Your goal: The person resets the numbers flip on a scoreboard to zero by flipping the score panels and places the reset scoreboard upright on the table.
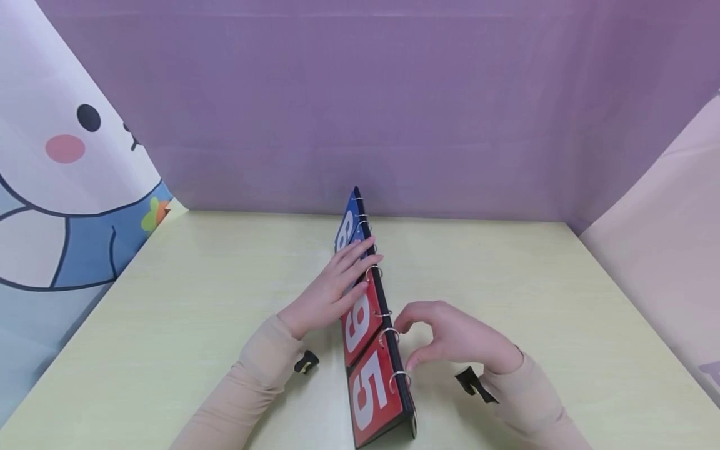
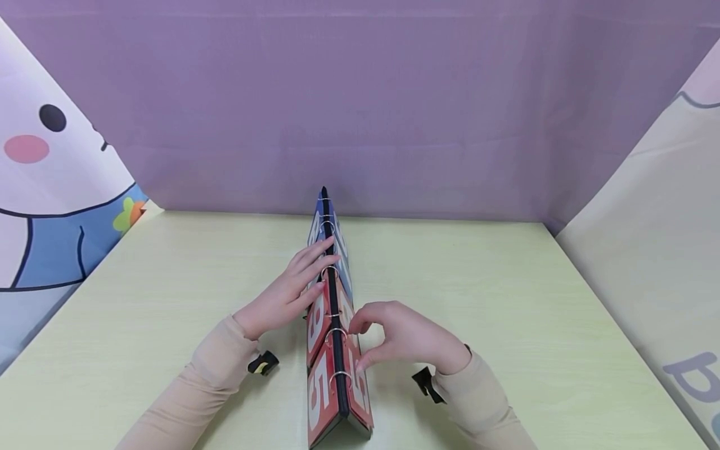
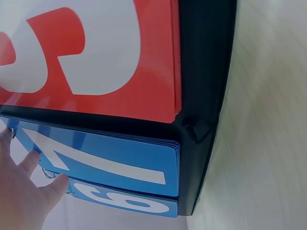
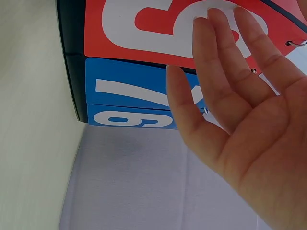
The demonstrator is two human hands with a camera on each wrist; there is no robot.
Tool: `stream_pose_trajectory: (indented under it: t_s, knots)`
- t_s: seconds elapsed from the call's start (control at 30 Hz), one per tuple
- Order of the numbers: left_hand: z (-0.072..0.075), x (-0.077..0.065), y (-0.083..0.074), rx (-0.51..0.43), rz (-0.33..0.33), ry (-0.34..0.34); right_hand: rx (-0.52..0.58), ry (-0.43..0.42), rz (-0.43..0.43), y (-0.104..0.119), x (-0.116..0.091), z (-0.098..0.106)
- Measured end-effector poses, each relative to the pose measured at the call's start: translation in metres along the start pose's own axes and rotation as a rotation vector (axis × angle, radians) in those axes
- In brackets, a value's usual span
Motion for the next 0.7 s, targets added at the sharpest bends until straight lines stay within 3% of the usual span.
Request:
stream_pose_trajectory:
  t_s: [0.23,0.5,0.7]
  knots:
    - [0.0,-0.001,0.001,-0.009,0.017,0.006,-0.021,-0.005,0.02,0.0,0.001,-0.002]
    - [0.001,-0.001,-0.001,0.001,0.008,0.007,0.045,0.086,0.053,-0.001,0.003,-0.011]
    - [0.001,0.0,-0.001,-0.003,-0.002,-0.002,0.054,0.17,-0.012,-0.007,0.003,-0.018]
Point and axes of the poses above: each hand's wrist, its own x-axis towards the middle knuckle, its own z-axis out of the back of the hand, y = z × x, the point moved 8 cm from there along x, towards the middle knuckle, and after that the axes turned 2 degrees about -x, right-handed, at the moved point
